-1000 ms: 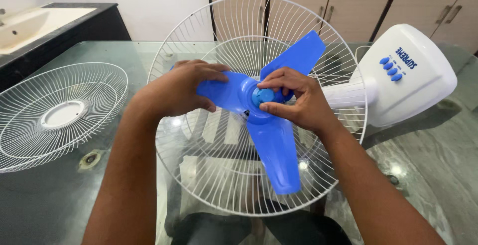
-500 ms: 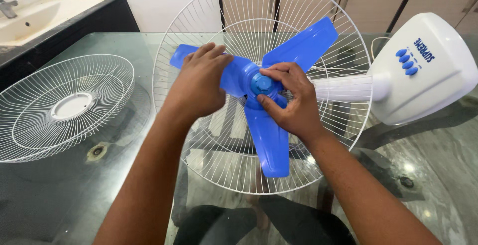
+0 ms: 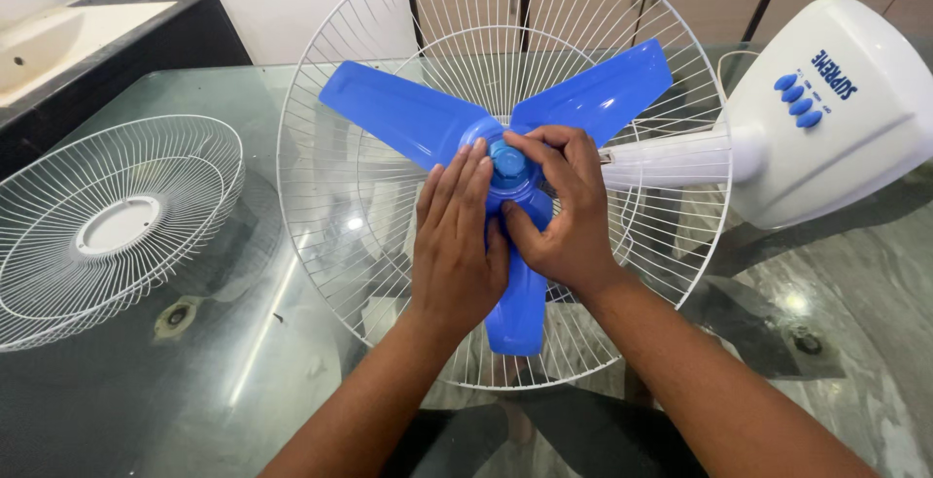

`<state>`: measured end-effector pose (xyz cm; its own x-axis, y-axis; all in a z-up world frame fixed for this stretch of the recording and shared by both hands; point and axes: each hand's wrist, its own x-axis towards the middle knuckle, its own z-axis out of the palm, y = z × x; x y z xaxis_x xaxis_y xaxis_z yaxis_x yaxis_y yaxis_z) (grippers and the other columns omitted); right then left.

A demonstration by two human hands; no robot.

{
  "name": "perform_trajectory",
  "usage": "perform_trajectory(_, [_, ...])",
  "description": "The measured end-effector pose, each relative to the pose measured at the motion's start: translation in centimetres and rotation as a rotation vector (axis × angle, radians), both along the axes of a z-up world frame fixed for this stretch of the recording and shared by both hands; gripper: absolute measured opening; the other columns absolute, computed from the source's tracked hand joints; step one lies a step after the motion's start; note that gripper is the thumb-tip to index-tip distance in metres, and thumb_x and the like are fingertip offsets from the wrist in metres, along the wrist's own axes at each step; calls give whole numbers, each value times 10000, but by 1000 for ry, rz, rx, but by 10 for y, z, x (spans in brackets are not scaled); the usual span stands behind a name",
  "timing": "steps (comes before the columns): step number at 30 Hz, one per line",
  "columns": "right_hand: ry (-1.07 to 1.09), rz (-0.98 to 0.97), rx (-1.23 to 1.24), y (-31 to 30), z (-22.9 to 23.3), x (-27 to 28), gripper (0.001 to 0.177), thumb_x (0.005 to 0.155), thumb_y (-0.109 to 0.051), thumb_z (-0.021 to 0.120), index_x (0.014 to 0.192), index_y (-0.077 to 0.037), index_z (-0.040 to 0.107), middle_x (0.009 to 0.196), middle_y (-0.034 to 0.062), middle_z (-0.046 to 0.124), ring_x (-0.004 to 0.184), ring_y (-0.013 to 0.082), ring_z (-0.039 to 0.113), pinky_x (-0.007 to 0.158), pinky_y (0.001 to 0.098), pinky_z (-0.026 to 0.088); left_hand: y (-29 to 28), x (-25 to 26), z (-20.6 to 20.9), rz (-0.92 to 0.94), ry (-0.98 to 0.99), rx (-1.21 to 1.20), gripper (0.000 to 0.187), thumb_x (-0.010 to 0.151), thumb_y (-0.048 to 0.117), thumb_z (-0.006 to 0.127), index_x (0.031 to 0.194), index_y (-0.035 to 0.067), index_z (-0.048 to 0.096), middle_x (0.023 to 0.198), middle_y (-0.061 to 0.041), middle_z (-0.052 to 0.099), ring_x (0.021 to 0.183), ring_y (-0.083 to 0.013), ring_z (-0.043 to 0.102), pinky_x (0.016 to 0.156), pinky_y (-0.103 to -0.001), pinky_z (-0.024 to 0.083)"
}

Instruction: The person removes the front grill of a table fan, then unscrews the central nut to detach the fan blades from the motor shaft. The grill and nut are placed on the table, and the blades are lifted away from the fan body.

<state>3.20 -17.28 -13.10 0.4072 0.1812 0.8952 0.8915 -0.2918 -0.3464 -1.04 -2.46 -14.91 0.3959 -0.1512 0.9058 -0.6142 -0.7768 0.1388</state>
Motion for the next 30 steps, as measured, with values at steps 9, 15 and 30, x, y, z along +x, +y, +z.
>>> perform_trajectory(9, [8, -12, -36, -4, -2, -1, 650, 762, -42, 721, 1404, -62, 617, 1302, 142, 535, 1195, 272, 572, 1014, 355, 535, 2, -3, 0, -50, 10, -2, 562, 935, -16, 563, 1478, -1, 421, 1591, -198, 478, 1506, -313, 479, 1306, -487, 276])
perform_trajectory(15, [34, 26, -50, -6, 1, -3, 690, 757, -40, 727, 1435, -74, 600, 1332, 137, 524, 1237, 267, 570, 1003, 345, 548, 2, -1, 4, -64, 8, 3, 579, 923, -12, 572, 1478, -3, 407, 1586, -200, 476, 1500, -318, 474, 1293, -495, 270])
perform_trajectory(30, [91, -4, -59, -5, 7, -4, 655, 743, 11, 696, 1388, -72, 618, 1302, 120, 543, 1156, 246, 577, 935, 317, 538, 7, 2, 3, -46, 16, 2, 572, 938, 53, 662, 1446, -2, 404, 1562, -222, 471, 1460, -339, 495, 1273, -497, 293])
